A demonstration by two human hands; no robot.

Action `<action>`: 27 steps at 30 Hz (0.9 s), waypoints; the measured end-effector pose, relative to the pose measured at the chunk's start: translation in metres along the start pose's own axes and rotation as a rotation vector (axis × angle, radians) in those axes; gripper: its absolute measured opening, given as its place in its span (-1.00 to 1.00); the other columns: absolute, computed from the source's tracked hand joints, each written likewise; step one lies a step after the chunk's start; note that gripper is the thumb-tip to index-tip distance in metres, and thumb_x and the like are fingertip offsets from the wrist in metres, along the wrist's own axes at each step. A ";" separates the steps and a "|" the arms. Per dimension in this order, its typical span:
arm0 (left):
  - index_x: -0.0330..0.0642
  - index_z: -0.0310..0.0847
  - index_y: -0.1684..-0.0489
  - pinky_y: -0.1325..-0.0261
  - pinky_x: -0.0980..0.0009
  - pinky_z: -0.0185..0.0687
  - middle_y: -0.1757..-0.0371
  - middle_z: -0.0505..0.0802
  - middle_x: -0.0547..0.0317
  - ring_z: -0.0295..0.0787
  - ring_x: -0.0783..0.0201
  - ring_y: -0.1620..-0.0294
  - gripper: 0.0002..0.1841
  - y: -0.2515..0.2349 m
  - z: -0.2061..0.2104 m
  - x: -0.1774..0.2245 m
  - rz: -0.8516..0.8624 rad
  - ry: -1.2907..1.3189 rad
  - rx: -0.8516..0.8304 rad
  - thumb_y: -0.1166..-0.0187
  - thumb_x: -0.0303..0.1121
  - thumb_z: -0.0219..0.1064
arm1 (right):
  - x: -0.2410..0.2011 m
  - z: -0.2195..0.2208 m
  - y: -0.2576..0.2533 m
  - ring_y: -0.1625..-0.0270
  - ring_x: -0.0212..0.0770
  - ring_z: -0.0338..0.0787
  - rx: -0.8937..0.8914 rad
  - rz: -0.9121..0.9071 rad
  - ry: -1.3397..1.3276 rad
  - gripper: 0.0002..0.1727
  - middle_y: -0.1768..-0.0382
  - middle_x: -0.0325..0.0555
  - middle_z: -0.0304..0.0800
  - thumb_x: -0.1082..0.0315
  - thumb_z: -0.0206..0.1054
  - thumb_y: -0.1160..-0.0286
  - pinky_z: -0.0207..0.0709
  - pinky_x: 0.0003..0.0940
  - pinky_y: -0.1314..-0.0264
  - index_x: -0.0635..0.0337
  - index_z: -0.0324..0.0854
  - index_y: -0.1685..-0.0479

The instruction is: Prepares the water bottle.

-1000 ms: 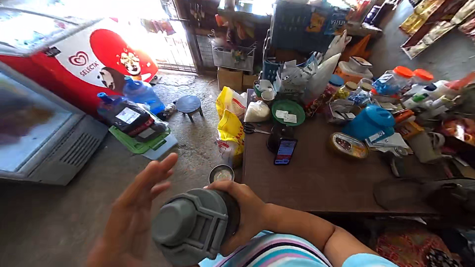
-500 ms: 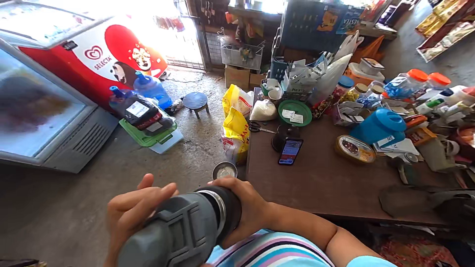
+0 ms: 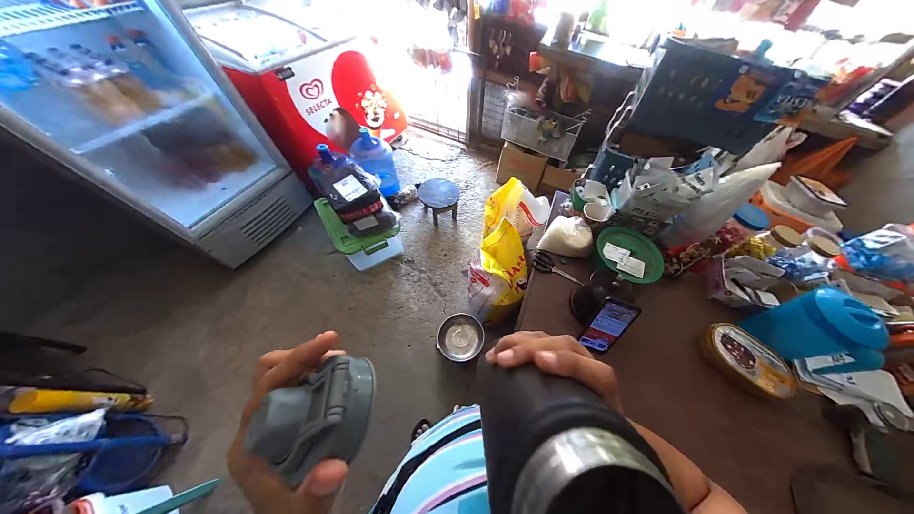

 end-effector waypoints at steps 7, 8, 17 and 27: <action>0.27 0.61 -0.44 -0.37 0.57 0.59 -0.32 0.76 0.66 0.68 0.61 -0.30 -0.32 0.036 -0.018 -0.021 -0.205 -0.056 0.082 -0.37 0.36 0.42 | -0.038 -0.008 -0.040 -0.22 -0.01 0.82 -0.022 -0.238 0.184 -0.43 -0.16 -0.03 0.74 0.25 0.43 -0.45 0.74 -0.11 -0.33 0.04 0.32 -0.43; 0.26 0.60 -0.46 -0.38 0.59 0.57 -0.32 0.76 0.67 0.67 0.62 -0.31 -0.32 0.041 -0.021 -0.022 -0.212 -0.074 0.080 -0.38 0.36 0.41 | -0.041 -0.009 -0.043 -0.25 0.00 0.81 -0.033 -0.260 0.211 -0.44 -0.17 -0.04 0.74 0.27 0.42 -0.47 0.73 -0.11 -0.36 0.03 0.31 -0.42; 0.07 0.65 -0.37 -0.34 0.59 0.59 -0.21 0.81 0.66 0.70 0.65 -0.22 -0.35 0.080 -0.056 -0.029 -0.363 -0.097 0.140 -0.42 0.28 0.44 | -0.061 -0.015 -0.060 -0.35 0.07 0.77 -0.049 -0.399 0.328 -0.20 -0.29 -0.07 0.69 0.28 0.65 -0.15 0.70 0.00 -0.43 -0.02 0.30 -0.45; -0.03 0.62 -0.37 -0.37 0.57 0.58 -0.22 0.80 0.64 0.69 0.65 -0.26 -0.36 0.079 -0.053 -0.018 -0.382 -0.055 0.162 -0.44 0.20 0.47 | -0.077 -0.024 -0.073 -0.37 0.07 0.76 -0.028 -0.486 0.406 -0.12 -0.32 -0.09 0.67 0.22 0.75 -0.02 0.70 0.04 -0.45 -0.04 0.31 -0.44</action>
Point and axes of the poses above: each hand's wrist, its own y-axis away from the middle knuckle, its own z-axis out of the palm, x = y × z, the point moved 6 cm from there along -y, towards the middle knuckle
